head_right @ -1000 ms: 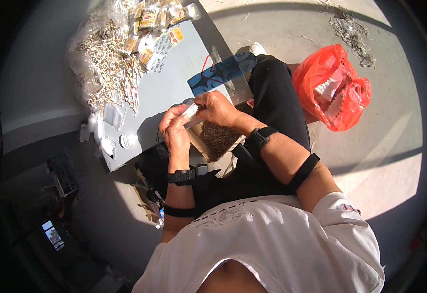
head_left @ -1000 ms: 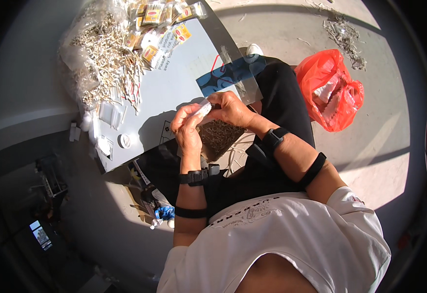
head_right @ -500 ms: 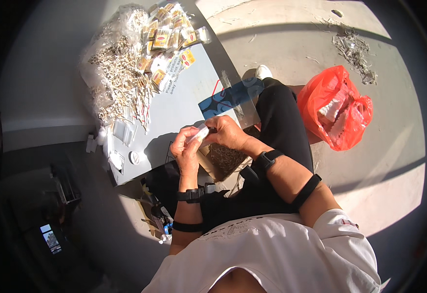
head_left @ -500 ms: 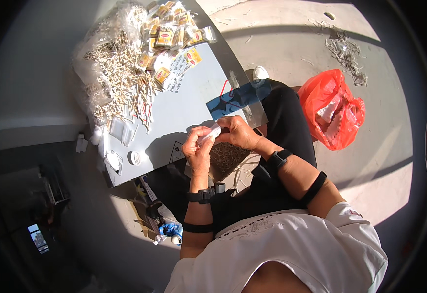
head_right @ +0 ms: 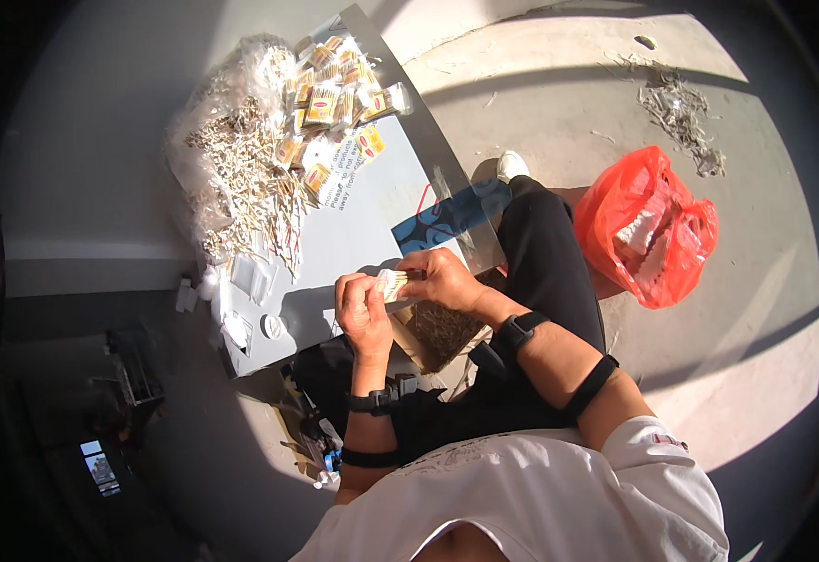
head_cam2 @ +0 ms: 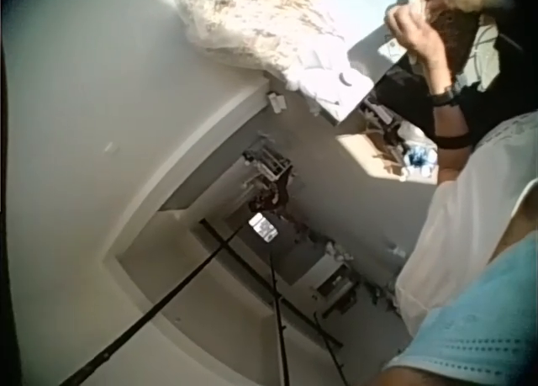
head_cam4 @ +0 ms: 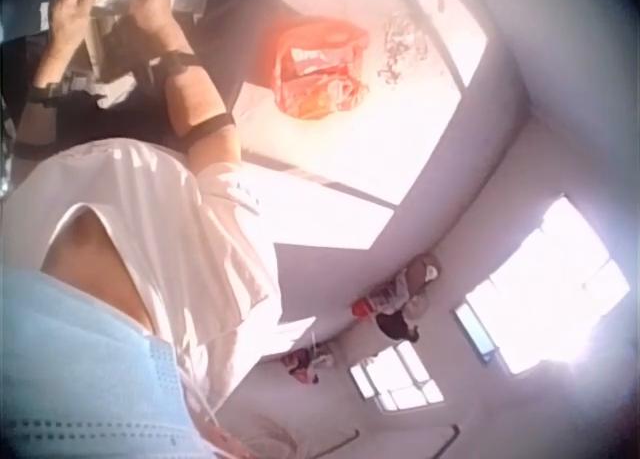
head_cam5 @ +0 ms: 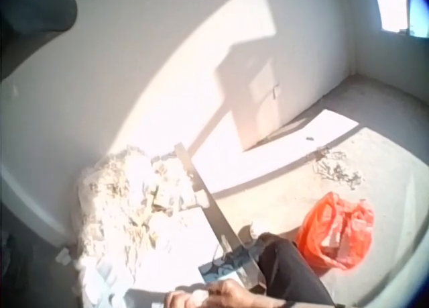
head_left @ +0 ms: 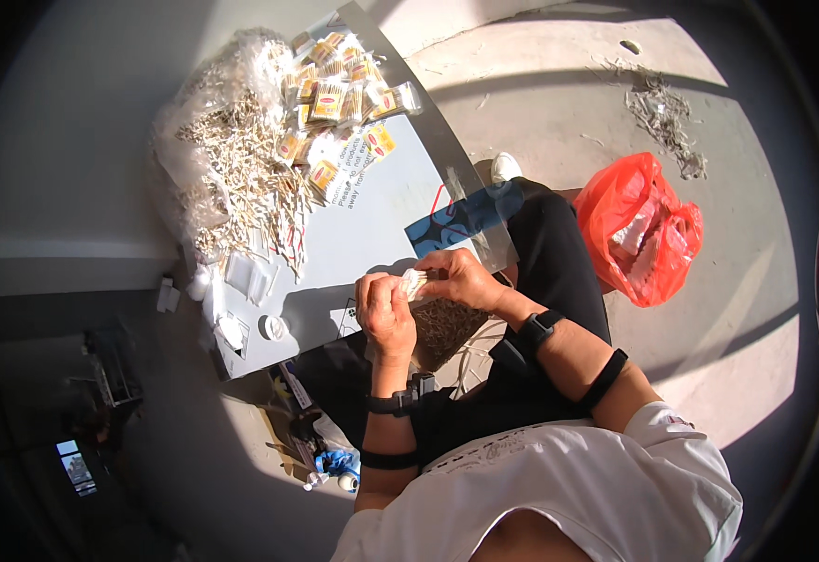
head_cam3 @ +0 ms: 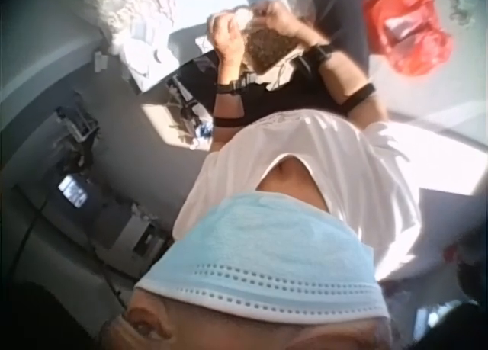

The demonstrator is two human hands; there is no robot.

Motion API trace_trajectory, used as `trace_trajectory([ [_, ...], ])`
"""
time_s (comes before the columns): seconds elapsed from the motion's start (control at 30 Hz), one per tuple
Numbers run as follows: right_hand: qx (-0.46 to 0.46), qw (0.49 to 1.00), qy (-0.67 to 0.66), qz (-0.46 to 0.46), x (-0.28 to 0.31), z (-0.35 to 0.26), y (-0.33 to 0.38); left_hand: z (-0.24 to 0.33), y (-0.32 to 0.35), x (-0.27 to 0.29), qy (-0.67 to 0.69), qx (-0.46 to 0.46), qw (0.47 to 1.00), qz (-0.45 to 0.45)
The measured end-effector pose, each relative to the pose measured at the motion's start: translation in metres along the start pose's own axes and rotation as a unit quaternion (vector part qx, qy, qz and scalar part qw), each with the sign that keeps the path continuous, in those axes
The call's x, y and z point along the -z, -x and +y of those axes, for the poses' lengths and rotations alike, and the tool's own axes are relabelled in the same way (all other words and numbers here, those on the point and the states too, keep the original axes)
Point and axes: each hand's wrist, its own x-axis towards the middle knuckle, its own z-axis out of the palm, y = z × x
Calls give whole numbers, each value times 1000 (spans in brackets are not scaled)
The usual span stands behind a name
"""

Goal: Packaging several cotton swabs into paper sleeves and then into small plastic bags at a workbench.

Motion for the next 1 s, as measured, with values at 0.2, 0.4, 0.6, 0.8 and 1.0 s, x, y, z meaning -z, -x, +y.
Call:
trace_trajectory([
  [0.2,-135,968,-212,29,10,-7,-4,-27,16,-7,326,300,885,146],
  [0.4,-121,980,-129,96,9,-4,-4,-51,24,-24,372,402,825,142],
  [0.6,-127,944,-177,249,14,-5,-11,-62,14,-16,-45,252,965,58],
  [0.8,-133,902,-243,331,21,-9,-9,-20,11,-21,-206,9,964,-168],
  [1.0,-140,900,-263,318,23,-12,-7,-20,24,-30,-283,19,923,-262],
])
